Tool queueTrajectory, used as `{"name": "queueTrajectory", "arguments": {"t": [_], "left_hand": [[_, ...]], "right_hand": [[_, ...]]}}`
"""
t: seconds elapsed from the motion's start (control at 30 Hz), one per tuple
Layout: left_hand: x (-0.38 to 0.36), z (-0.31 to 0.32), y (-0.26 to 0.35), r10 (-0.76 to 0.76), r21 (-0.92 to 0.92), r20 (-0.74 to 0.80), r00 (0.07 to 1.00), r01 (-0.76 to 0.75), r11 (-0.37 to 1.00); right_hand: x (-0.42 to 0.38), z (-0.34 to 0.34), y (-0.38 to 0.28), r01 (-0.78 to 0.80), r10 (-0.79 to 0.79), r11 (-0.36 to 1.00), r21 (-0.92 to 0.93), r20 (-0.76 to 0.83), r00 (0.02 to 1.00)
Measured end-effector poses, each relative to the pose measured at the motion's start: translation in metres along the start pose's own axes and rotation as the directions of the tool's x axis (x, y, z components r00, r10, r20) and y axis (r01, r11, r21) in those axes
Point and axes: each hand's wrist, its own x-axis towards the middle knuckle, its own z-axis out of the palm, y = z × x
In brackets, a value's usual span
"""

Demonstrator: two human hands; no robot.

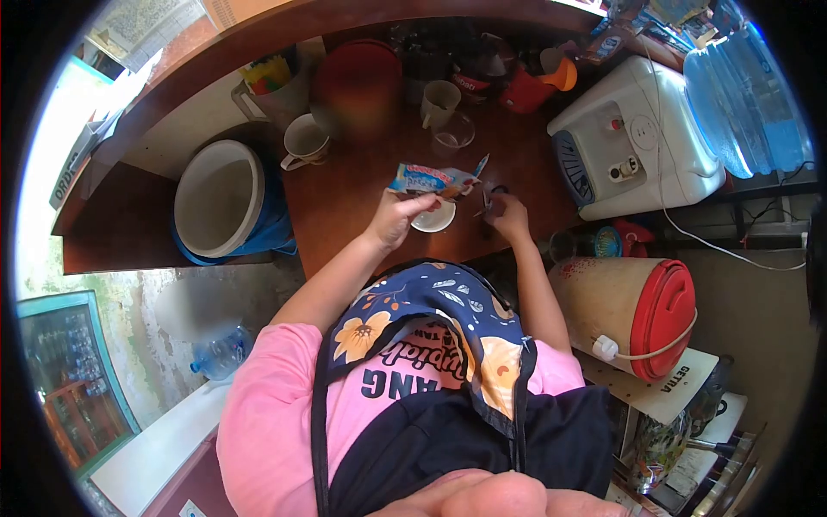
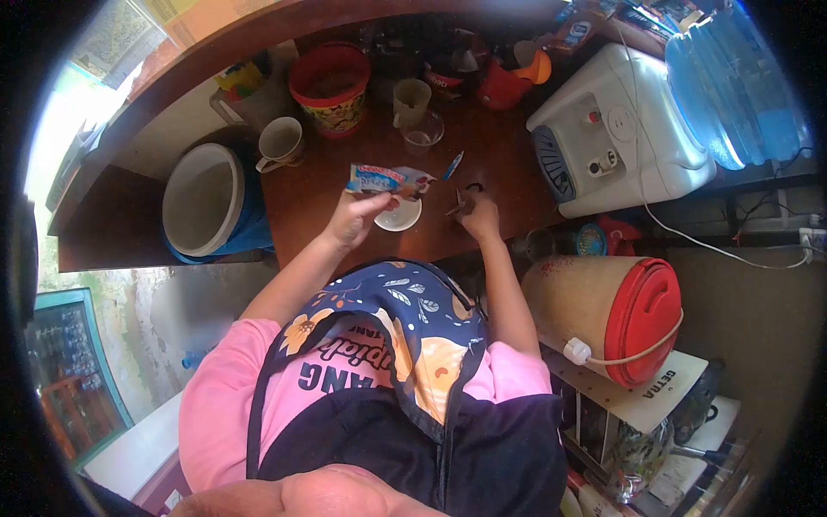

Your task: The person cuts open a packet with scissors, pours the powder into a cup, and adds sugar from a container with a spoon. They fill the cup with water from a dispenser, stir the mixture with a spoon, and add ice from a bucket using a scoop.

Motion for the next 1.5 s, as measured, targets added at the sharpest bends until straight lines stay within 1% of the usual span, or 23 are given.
{"name": "queueTrajectory", "arguments": {"t": [0.03, 0.07, 0.1, 0.13, 0.2, 0.23, 0.33, 0.4, 0.47, 0.5, 0.53, 0.57, 0.6, 0.67, 0.77, 0.87, 0.97, 1.07, 1.17, 1.27, 1.37, 1.47, 1.5], "left_hand": [[-0.002, 0.004, -0.004, 0.002, 0.029, 0.007, 1.0, -0.002, 1.0], [-0.005, 0.008, -0.008, 0.002, 0.058, 0.012, 1.0, -0.003, 0.998], [-0.006, 0.01, -0.014, -0.02, 0.037, 0.021, 1.0, 0.019, 0.999], [-0.008, 0.012, -0.018, -0.02, 0.053, 0.01, 1.0, 0.02, 0.998], [-0.01, 0.017, -0.026, -0.017, 0.081, -0.009, 1.0, 0.018, 0.997], [-0.009, 0.018, -0.031, 0.036, 0.062, 0.027, 0.999, -0.038, 0.997], [-0.015, 0.017, -0.024, -0.02, 0.138, 0.039, 0.999, 0.015, 0.99], [-0.019, 0.002, -0.031, -0.008, 0.185, -0.007, 1.0, 0.01, 0.983], [-0.025, -0.017, -0.037, 0.004, 0.23, -0.049, 0.999, 0.007, 0.973], [-0.038, -0.015, -0.024, -0.095, 0.185, -0.11, 0.989, 0.115, 0.976], [-0.047, -0.022, -0.025, -0.117, 0.177, -0.138, 0.983, 0.141, 0.974], [-0.055, -0.032, -0.028, -0.138, 0.168, -0.167, 0.976, 0.167, 0.972], [-0.062, -0.036, -0.027, -0.16, 0.158, -0.197, 0.967, 0.192, 0.969], [-0.075, -0.042, -0.025, -0.134, 0.172, -0.254, 0.958, 0.181, 0.968], [-0.084, -0.048, -0.022, -0.064, 0.196, -0.316, 0.946, 0.132, 0.972], [-0.088, -0.051, -0.019, -0.002, 0.2, -0.353, 0.935, 0.078, 0.977], [-0.089, -0.055, -0.022, 0.026, 0.192, -0.365, 0.93, 0.048, 0.98], [-0.089, -0.059, -0.022, 0.049, 0.195, -0.372, 0.927, 0.026, 0.981], [-0.089, -0.062, -0.021, 0.063, 0.21, -0.388, 0.919, 0.022, 0.977], [-0.088, -0.065, -0.022, 0.073, 0.217, -0.402, 0.913, 0.018, 0.976], [-0.088, -0.068, -0.023, 0.075, 0.214, -0.412, 0.908, 0.017, 0.977], [-0.087, -0.069, -0.023, 0.069, 0.209, -0.413, 0.908, 0.021, 0.978], [-0.087, -0.069, -0.023, 0.066, 0.21, -0.414, 0.908, 0.025, 0.977]], "right_hand": [[-0.01, -0.005, -0.02, 0.08, -0.072, 0.943, 0.325, -0.035, 0.997], [-0.022, -0.011, -0.041, 0.025, -0.073, 0.841, 0.541, 0.068, 0.995], [-0.034, -0.017, -0.061, -0.058, -0.093, 0.692, 0.719, 0.169, 0.981], [-0.043, -0.018, -0.072, -0.16, -0.132, 0.507, 0.847, 0.259, 0.957], [-0.05, -0.007, -0.073, -0.116, -0.111, 0.459, 0.881, 0.187, 0.976], [-0.052, -0.004, -0.073, -0.094, -0.1, 0.435, 0.895, 0.152, 0.983], [-0.056, -0.011, -0.075, -0.019, -0.035, 0.503, 0.864, 0.042, 0.999], [-0.056, -0.021, -0.08, 0.053, -0.037, 0.561, 0.826, -0.039, 0.999], [-0.052, -0.029, -0.074, 0.149, -0.089, 0.737, 0.659, -0.124, 0.988], [-0.051, -0.033, -0.079, 0.212, -0.156, 0.823, 0.527, -0.149, 0.976], [-0.051, -0.041, -0.09, 0.273, -0.227, 0.884, 0.38, -0.161, 0.96], [-0.05, -0.047, -0.1, 0.331, -0.3, 0.916, 0.225, -0.16, 0.94], [-0.048, -0.05, -0.107, 0.393, -0.378, 0.916, 0.086, -0.147, 0.914], [-0.042, -0.051, -0.123, 0.504, -0.526, 0.843, -0.188, -0.085, 0.846], [-0.038, -0.048, -0.149, 0.515, -0.545, 0.773, -0.371, 0.029, 0.838], [-0.029, -0.044, -0.172, 0.545, -0.549, 0.663, -0.514, 0.161, 0.82], [-0.019, -0.034, -0.184, 0.569, -0.544, 0.589, -0.574, 0.238, 0.804], [-0.012, -0.023, -0.194, 0.603, -0.559, 0.55, -0.577, 0.282, 0.78], [-0.008, -0.012, -0.201, 0.644, -0.578, 0.479, -0.596, 0.338, 0.743], [-0.006, -0.003, -0.203, 0.667, -0.585, 0.466, -0.582, 0.363, 0.725], [0.0, 0.002, -0.197, 0.668, -0.558, 0.447, -0.595, 0.398, 0.728], [0.003, 0.002, -0.195, 0.65, -0.551, 0.511, -0.563, 0.366, 0.75], [0.003, 0.002, -0.194, 0.657, -0.562, 0.499, -0.565, 0.366, 0.742]]}}
